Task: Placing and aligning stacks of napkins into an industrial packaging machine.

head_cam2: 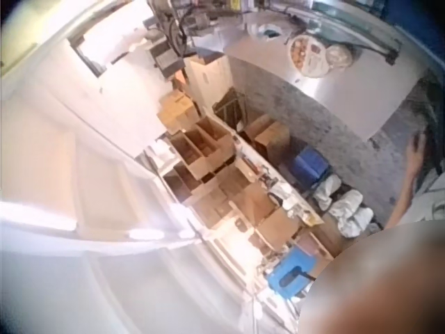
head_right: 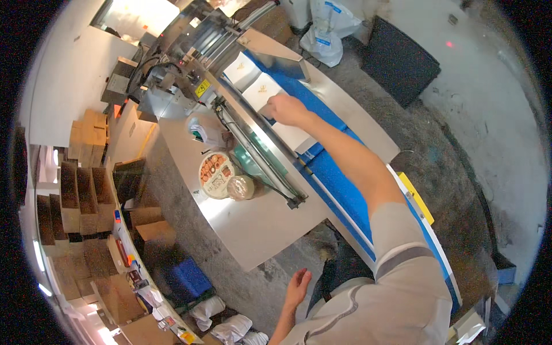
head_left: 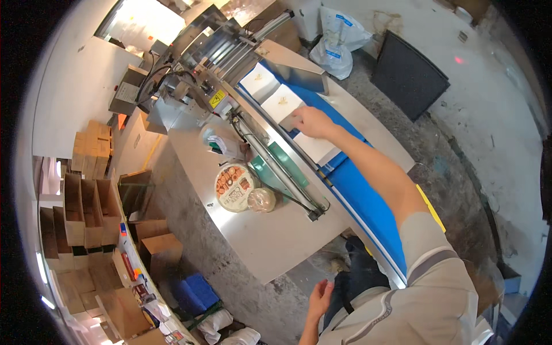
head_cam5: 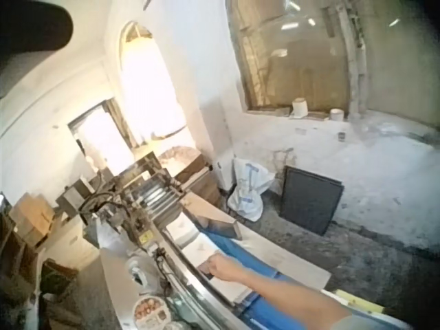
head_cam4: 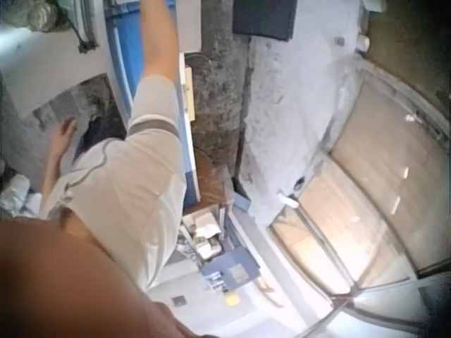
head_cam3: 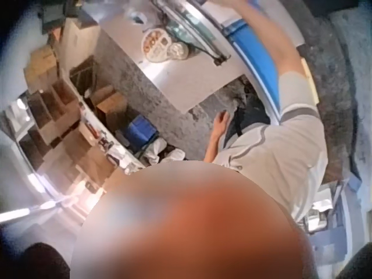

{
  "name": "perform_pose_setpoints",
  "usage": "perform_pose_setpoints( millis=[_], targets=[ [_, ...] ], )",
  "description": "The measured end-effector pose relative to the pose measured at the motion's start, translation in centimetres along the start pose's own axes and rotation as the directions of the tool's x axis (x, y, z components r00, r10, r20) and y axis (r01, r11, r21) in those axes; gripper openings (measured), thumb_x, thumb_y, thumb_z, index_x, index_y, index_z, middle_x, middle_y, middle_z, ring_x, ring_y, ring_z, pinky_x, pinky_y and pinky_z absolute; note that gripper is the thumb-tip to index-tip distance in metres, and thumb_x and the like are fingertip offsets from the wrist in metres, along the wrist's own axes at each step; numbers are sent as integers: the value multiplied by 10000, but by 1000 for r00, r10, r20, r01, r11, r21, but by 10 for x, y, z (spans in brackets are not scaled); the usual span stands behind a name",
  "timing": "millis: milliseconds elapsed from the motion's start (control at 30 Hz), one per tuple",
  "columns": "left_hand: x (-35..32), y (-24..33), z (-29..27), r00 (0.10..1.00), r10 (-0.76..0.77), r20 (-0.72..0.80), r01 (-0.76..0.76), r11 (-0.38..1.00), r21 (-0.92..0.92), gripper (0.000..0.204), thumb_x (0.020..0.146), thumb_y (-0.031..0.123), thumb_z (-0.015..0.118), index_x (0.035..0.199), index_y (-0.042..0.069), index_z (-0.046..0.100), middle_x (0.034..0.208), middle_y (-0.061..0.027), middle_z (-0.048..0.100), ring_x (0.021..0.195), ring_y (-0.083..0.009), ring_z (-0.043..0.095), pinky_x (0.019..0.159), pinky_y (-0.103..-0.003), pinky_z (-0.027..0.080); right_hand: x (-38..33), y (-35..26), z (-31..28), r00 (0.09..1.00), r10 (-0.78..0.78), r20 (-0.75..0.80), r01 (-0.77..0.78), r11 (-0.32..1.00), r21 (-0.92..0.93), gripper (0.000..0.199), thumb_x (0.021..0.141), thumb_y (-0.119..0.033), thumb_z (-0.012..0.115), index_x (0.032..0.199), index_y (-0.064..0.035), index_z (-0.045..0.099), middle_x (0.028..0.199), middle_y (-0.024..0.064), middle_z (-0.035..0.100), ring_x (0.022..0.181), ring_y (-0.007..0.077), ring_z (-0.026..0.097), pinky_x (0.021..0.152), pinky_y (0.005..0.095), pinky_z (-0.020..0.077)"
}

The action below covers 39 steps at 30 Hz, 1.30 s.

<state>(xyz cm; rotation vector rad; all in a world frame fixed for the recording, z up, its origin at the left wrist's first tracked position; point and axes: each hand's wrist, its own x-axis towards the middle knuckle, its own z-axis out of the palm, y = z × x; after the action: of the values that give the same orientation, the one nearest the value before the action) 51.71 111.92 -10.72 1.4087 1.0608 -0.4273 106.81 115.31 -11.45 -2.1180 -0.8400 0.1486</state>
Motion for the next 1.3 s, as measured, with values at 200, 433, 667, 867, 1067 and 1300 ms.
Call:
perform_pose_setpoints(
  millis=[200, 433, 667, 867, 1067, 1300],
  targets=[
    [-16, -27, 7, 984, 122, 128, -129, 991, 44, 490, 961, 317, 629, 1277, -47, 544, 1145, -135, 646, 1047, -196, 622, 935, -310, 479, -172, -47, -70, 949, 285, 137, -317, 842, 436, 363, 914, -261, 662, 1173, -8, 645, 1042, 109, 706, 954, 160, 660, 845, 309, 521],
    [-76, -11, 50, 841, 370, 395, -379, 924, -58, 205, 948, 193, 652, 990, -5, 619, 769, -8, 608, 652, -74, 552, 579, -234, 467, -474, -114, -126, 884, 437, -167, -304, 809, 503, 344, 920, -279, 657, 1140, -14, 652, 1072, 137, 705, 970, 216, 674, 865, 353, 534],
    [-169, -50, 167, 540, 363, 759, -662, 741, 116, 188, 955, 192, 634, 932, 5, 641, 618, 32, 524, 506, -37, 450, 448, -214, 332, -795, -221, -203, 628, 628, -460, -503, 778, 376, 428, 913, -329, 648, 1193, -6, 630, 1093, 173, 692, 981, 271, 678, 864, 375, 535],
    [-289, -106, 277, 297, 139, 945, -721, 681, 126, 194, 958, 181, 629, 1013, -5, 630, 697, -6, 602, 550, -42, 488, 501, -203, 373, -1034, -286, -241, 110, 628, -771, -637, 640, 431, 368, 910, -255, 663, 1165, 8, 642, 1054, 154, 700, 958, 232, 674, 838, 342, 534],
    [-406, -169, 419, -51, 252, 967, -888, 431, -159, 275, 885, 148, 714, 1099, 5, 617, 823, -58, 658, 650, -112, 575, 586, -250, 461, -1214, -280, -280, -410, 351, -841, -630, 558, 540, 438, 905, -267, 670, 1204, 44, 593, 982, 154, 689, 940, 210, 669, 819, 329, 532],
    [-516, -240, 577, -421, 306, 854, -884, -348, -312, 434, 792, 140, 732, 1192, 43, 594, 1161, -183, 564, 1093, -374, 547, 898, -447, 475, -1299, -233, -315, -407, 649, -643, -322, 557, 766, 503, 896, -250, 681, 1274, 22, 492, 864, 118, 684, 746, 141, 631, 662, 293, 513]
  ],
)
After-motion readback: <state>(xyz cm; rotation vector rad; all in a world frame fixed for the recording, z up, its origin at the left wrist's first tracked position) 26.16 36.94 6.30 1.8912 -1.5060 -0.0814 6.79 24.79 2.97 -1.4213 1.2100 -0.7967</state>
